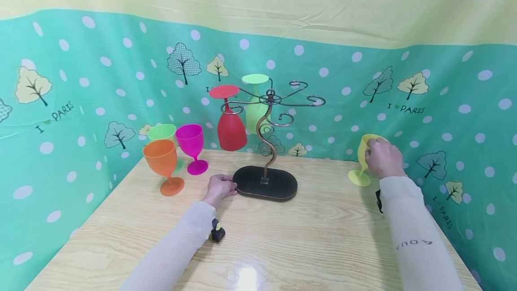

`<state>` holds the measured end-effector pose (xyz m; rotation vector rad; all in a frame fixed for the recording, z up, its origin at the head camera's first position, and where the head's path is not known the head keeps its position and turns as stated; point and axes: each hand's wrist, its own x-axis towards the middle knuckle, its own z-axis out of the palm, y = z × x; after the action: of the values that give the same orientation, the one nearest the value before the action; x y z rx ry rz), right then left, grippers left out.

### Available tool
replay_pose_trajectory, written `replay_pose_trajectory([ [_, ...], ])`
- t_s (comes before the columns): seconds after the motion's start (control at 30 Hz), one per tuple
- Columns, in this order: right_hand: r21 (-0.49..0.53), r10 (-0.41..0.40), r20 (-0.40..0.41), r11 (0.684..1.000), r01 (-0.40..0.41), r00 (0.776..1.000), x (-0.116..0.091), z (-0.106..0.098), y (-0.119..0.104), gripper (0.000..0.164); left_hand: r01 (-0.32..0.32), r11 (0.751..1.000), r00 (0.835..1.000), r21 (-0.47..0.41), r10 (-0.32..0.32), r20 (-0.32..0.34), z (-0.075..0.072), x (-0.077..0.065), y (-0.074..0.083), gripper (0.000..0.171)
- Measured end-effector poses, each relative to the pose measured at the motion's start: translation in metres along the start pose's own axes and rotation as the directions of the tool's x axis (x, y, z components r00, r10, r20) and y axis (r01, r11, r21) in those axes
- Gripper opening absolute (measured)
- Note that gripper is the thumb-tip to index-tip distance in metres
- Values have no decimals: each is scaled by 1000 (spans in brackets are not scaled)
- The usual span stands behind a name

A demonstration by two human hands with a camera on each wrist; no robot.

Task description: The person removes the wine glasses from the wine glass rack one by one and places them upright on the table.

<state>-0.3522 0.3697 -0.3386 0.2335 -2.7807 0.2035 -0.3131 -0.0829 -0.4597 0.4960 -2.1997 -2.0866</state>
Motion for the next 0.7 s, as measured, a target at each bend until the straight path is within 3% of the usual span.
replay_pose_trajectory([
  [0.2, 33, 11, -17, 999, -10, 1000, 0, -2, -11, 39, 3, 1000, 1000, 3, -3, 2, 0, 0, 0, 31],
  [0.4, 57, -52, -87, 997, 57, 995, 0, 3, -31, 34, 5, 1000, 1000, 8, -5, -4, -1, 1, -1, 31],
  [0.7, 191, -72, -62, 978, 83, 995, -11, 18, -64, 31, -2, 1000, 1000, 10, 2, -6, -1, -1, -1, 31],
])
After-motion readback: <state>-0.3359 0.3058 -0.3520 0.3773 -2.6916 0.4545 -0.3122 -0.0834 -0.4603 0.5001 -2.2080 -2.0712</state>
